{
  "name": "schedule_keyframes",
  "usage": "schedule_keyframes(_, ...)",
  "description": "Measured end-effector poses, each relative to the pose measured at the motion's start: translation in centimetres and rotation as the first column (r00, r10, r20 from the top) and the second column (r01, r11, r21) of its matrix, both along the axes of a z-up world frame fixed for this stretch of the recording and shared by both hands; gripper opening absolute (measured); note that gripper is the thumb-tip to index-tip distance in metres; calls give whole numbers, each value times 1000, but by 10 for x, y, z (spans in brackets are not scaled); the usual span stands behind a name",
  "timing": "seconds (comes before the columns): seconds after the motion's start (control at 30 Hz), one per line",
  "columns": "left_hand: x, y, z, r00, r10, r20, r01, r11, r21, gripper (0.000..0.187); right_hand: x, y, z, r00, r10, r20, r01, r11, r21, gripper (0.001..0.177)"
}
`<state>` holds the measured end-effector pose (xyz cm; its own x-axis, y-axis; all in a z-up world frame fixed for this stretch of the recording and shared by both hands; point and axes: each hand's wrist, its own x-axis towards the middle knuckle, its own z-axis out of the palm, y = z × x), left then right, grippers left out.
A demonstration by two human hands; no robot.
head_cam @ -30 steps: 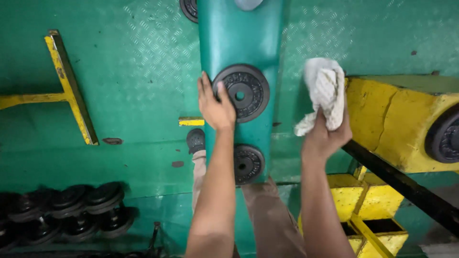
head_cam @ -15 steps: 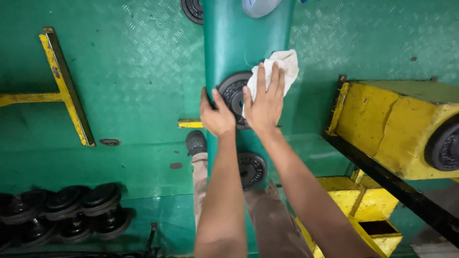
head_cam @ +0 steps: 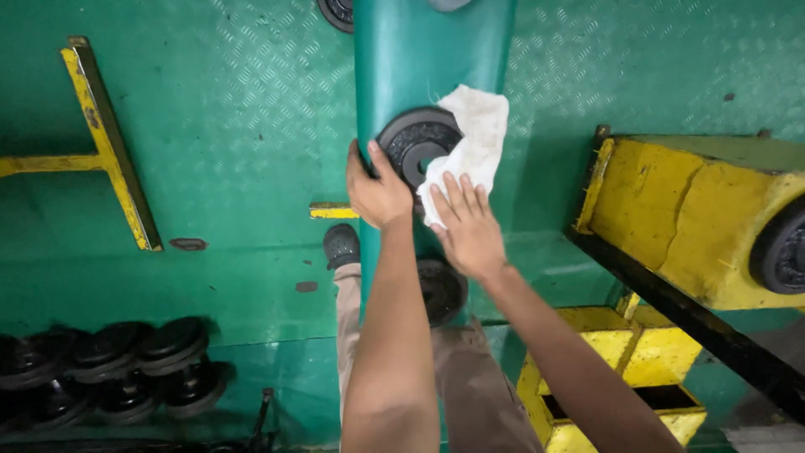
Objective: Cleaning and organizing weight plates in a gym setting using a spray and a cloth.
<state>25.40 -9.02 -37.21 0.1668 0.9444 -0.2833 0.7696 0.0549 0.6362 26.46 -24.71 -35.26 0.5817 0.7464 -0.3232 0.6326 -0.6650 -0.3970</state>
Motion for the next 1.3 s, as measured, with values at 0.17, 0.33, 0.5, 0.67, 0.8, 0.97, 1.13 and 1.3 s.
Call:
schedule_keyframes(0.17,1,1,-12,999,-4,46,4,1000,16,54,50,44,15,994,58,89,-59,998,6,69)
schedule_keyframes(0.33,1,2,-5,999,12,37,-11,1000,-16,55,76,113,9,966,13,260,-35,996,81,65)
schedule_keyframes(0.5,-5,1,-17,999,-3,53,2,1000,16,55,39,57,19,992,100,74,-110,984,137,68)
schedule_keyframes(0.67,-2,1,-10,999,5,36,-6,999,31,54,7,-5,23,995,103,17,-104,992,73,64)
schedule_keyframes(0.8,-3,-1,-14,999,9,43,-10,1000,14,52,46,38,20,992,74,98,-74,997,-2,67)
schedule_keyframes(0.97,-5,-2,-19,999,6,49,-6,1000,2,51,86,109,17,989,-13,147,1,997,80,65)
schedule_keyframes(1.13,-2,1,-18,999,5,32,-5,1000,6,52,61,83,14,993,12,121,-39,973,228,54)
schedule_keyframes(1.3,0,2,-9,1000,15,-1,-15,1000,-16,55,-13,2,-2,999,-2,48,-6,986,165,56)
